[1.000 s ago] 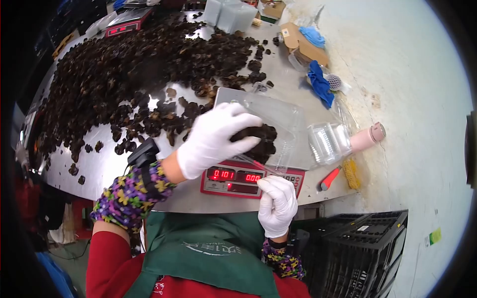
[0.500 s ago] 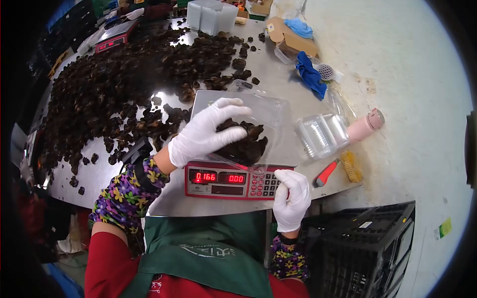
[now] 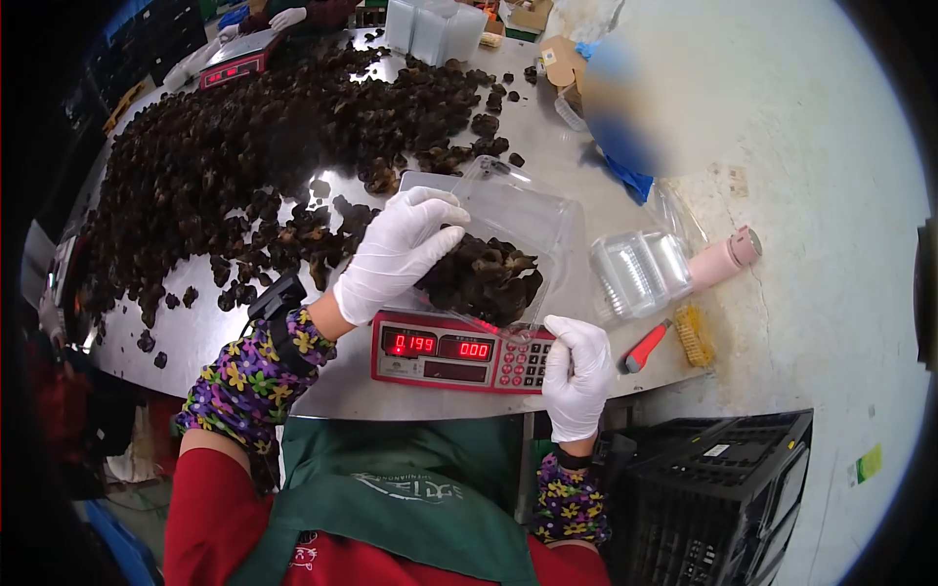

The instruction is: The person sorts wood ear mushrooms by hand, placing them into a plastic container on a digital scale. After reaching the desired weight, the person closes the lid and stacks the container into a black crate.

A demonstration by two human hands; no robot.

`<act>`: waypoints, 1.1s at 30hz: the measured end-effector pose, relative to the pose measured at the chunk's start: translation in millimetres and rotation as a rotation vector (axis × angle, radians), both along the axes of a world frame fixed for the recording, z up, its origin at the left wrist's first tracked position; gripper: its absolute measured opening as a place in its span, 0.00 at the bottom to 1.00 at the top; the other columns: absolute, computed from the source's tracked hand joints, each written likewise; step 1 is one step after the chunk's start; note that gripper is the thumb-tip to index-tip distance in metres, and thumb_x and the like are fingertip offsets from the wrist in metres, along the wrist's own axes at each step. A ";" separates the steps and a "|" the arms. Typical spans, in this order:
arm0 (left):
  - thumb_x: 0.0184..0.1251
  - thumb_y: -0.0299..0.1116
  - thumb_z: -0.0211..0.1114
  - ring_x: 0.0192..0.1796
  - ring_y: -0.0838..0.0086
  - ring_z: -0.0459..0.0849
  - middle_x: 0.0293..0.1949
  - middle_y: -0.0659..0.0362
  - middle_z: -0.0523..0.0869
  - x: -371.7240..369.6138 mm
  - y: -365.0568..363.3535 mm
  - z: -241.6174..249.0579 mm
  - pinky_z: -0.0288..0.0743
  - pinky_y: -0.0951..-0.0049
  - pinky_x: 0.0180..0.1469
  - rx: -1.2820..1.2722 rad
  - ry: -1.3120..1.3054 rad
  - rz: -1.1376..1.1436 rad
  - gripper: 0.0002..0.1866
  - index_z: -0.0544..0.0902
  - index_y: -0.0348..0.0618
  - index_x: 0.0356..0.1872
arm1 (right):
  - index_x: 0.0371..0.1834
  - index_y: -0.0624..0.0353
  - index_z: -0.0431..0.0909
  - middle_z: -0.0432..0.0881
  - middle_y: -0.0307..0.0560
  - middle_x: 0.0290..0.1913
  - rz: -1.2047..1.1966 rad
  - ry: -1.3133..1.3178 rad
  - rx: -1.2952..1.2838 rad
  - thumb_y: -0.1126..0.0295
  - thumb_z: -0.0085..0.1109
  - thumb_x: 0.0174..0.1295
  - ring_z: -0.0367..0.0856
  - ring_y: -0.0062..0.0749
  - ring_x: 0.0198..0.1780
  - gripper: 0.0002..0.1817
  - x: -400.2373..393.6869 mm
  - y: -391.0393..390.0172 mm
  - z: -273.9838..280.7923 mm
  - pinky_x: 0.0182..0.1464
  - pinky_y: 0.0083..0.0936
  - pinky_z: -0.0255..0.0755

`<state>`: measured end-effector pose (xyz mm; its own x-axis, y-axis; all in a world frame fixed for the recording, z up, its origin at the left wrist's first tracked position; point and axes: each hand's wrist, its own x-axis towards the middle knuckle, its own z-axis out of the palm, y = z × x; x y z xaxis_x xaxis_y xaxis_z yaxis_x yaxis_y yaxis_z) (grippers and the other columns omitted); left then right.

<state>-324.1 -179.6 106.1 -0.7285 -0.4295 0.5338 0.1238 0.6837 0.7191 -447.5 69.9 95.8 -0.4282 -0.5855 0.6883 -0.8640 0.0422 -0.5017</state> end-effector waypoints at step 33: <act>0.50 0.36 0.81 0.60 0.50 0.81 0.63 0.47 0.78 254.2 18.1 -119.6 0.78 0.59 0.61 -0.078 -0.408 0.732 0.43 0.73 0.49 0.71 | 0.55 0.68 0.82 0.86 0.50 0.49 -0.101 -0.055 0.195 0.83 0.49 0.70 0.83 0.37 0.52 0.15 10.1 -14.0 27.4 0.60 0.31 0.72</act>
<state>-69.9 -161.4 -13.5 -0.4226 -0.8413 0.3370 -0.6294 0.5400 0.5589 -437.4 55.9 123.2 -0.5252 -0.6575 0.5402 -0.8220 0.2278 -0.5219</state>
